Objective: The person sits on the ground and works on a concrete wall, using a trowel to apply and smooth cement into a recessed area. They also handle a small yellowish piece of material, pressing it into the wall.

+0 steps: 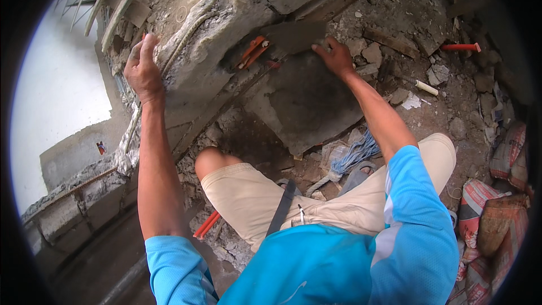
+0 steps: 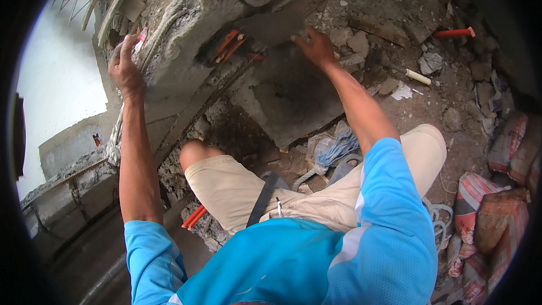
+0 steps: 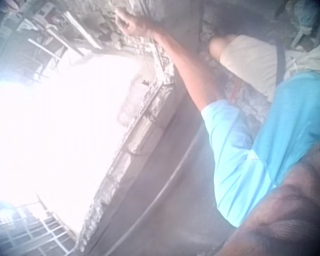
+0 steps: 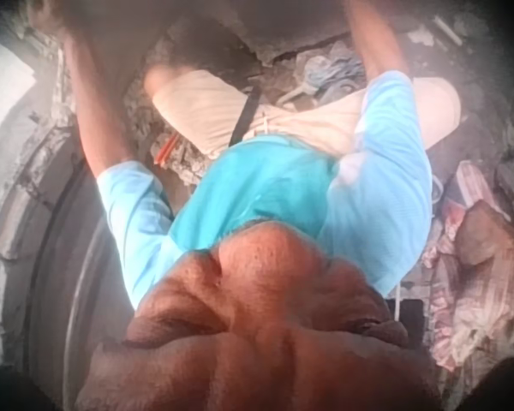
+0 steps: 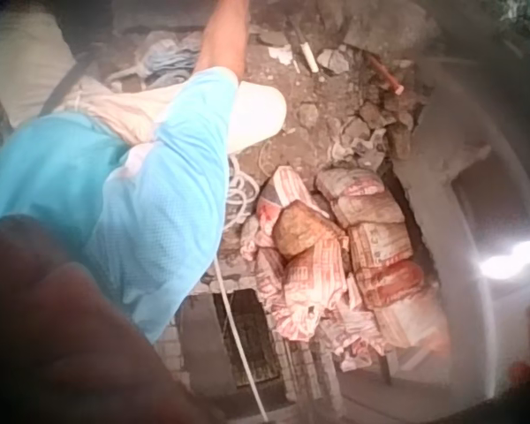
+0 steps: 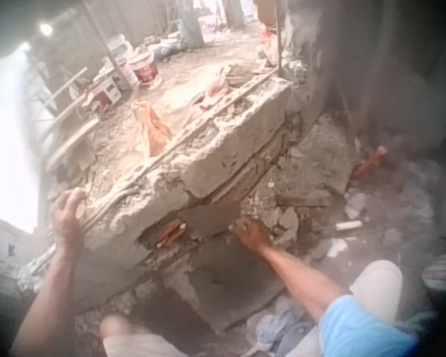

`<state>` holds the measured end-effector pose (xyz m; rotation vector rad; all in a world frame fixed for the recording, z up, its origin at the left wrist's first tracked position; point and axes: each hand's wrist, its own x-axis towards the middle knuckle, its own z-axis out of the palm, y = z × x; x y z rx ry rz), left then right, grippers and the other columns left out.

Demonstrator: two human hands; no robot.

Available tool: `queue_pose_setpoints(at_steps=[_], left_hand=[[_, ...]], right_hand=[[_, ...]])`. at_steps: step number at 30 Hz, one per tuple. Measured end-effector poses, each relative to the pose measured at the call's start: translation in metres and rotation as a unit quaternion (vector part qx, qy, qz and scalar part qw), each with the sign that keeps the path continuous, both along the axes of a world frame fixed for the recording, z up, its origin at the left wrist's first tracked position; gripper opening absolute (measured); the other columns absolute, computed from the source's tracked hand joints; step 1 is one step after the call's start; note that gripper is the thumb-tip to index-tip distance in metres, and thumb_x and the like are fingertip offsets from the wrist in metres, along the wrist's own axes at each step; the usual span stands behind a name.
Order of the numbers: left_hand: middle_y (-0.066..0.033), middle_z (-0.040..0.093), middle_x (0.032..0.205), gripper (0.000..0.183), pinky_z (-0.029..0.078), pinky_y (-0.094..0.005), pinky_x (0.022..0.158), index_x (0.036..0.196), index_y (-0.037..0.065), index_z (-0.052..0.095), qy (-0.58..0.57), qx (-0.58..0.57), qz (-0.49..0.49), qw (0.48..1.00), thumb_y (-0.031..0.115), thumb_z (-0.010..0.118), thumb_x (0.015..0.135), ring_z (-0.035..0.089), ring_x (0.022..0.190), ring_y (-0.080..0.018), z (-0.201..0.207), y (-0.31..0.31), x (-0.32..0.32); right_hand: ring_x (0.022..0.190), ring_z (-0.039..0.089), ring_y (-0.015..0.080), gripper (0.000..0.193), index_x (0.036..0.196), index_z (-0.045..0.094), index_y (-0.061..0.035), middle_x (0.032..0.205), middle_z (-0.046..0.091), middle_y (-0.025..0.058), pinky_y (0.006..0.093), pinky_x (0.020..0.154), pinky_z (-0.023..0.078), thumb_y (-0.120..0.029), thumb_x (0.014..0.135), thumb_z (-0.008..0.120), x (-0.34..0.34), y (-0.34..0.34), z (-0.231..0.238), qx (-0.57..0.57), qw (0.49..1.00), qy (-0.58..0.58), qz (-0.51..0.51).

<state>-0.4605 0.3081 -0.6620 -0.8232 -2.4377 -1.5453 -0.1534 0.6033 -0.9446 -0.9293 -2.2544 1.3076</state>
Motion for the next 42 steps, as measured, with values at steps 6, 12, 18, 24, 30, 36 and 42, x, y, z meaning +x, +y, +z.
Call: queue_pose_setpoints(at_steps=[6, 12, 18, 24, 30, 36, 42], left_hand=[[-0.0117, 0.083, 0.113, 0.032, 0.053, -0.0359, 0.110, 0.119, -0.004, 0.082, 0.017, -0.024, -0.001, 1.000, 0.025, 0.072, 0.109, 0.075, 0.112, -0.0208, 0.002, -0.004, -0.001], [-0.0099, 0.083, 0.112, 0.031, 0.051, -0.0359, 0.110, 0.115, -0.001, 0.084, -0.003, 0.009, -0.006, 1.000, 0.026, 0.071, 0.109, 0.074, 0.111, -0.0194, 0.001, 0.000, 0.001], [-0.0099, 0.083, 0.112, 0.032, 0.050, -0.0359, 0.111, 0.115, -0.001, 0.085, 0.011, -0.019, 0.007, 1.000, 0.027, 0.071, 0.110, 0.074, 0.111, -0.0186, 0.004, -0.001, 0.004], [-0.0101, 0.084, 0.111, 0.032, 0.051, -0.0358, 0.111, 0.115, -0.001, 0.085, 0.007, -0.011, 0.007, 1.000, 0.028, 0.071, 0.109, 0.074, 0.112, -0.0194, 0.001, 0.001, 0.004], [-0.0086, 0.084, 0.111, 0.032, 0.050, -0.0363, 0.112, 0.115, 0.000, 0.085, 0.015, -0.015, 0.017, 1.000, 0.028, 0.072, 0.109, 0.074, 0.113, -0.0182, 0.004, -0.003, 0.004], [-0.0088, 0.085, 0.106, 0.032, 0.054, -0.0325, 0.105, 0.114, 0.000, 0.086, 0.025, -0.001, 0.006, 1.000, 0.030, 0.078, 0.105, 0.076, 0.106, -0.0160, 0.003, 0.002, 0.004], [-0.0049, 0.083, 0.096, 0.036, 0.054, -0.0277, 0.090, 0.110, 0.003, 0.087, 0.022, -0.012, 0.040, 0.999, 0.038, 0.082, 0.102, 0.073, 0.093, -0.0111, 0.000, -0.004, 0.002]], right_hand=[[0.105, 0.075, 0.0465, 0.048, 0.116, 0.073, -0.0034, 0.110, 0.079, 0.0234, 0.0517, 0.087, 0.059, -0.047, 0.098, 0.083, -0.012, -0.003, -0.004, -0.007, 1.000, 0.003, 0.017], [0.103, 0.073, 0.0495, 0.045, 0.116, 0.072, -0.0036, 0.107, 0.078, 0.0242, 0.0550, 0.085, 0.058, -0.043, 0.098, 0.085, -0.035, -0.004, -0.026, 0.099, 0.991, 0.082, -0.034], [0.105, 0.073, 0.0508, 0.042, 0.115, 0.071, -0.0023, 0.108, 0.077, 0.0248, 0.0552, 0.087, 0.058, -0.040, 0.100, 0.084, -0.047, 0.006, -0.029, 0.059, 0.989, 0.133, 0.003], [0.109, 0.073, 0.0501, 0.044, 0.118, 0.070, -0.0012, 0.111, 0.078, 0.0257, 0.0547, 0.089, 0.058, -0.040, 0.101, 0.082, -0.046, 0.005, -0.021, 0.007, 0.994, 0.113, 0.005], [0.111, 0.072, 0.0506, 0.043, 0.121, 0.069, -0.0019, 0.113, 0.077, 0.0265, 0.0557, 0.090, 0.057, -0.039, 0.103, 0.079, -0.045, -0.013, -0.013, 0.052, 0.997, 0.032, -0.043], [0.110, 0.070, 0.0527, 0.049, 0.121, 0.068, -0.0006, 0.114, 0.076, 0.0297, 0.0590, 0.093, 0.054, -0.046, 0.104, 0.075, -0.030, 0.005, -0.037, 0.096, 0.986, 0.035, -0.133], [0.103, 0.069, 0.0556, 0.054, 0.113, 0.070, 0.0035, 0.106, 0.074, 0.0330, 0.0573, 0.090, 0.053, -0.050, 0.105, 0.074, 0.023, 0.071, -0.025, 0.073, 0.931, 0.042, -0.354]])
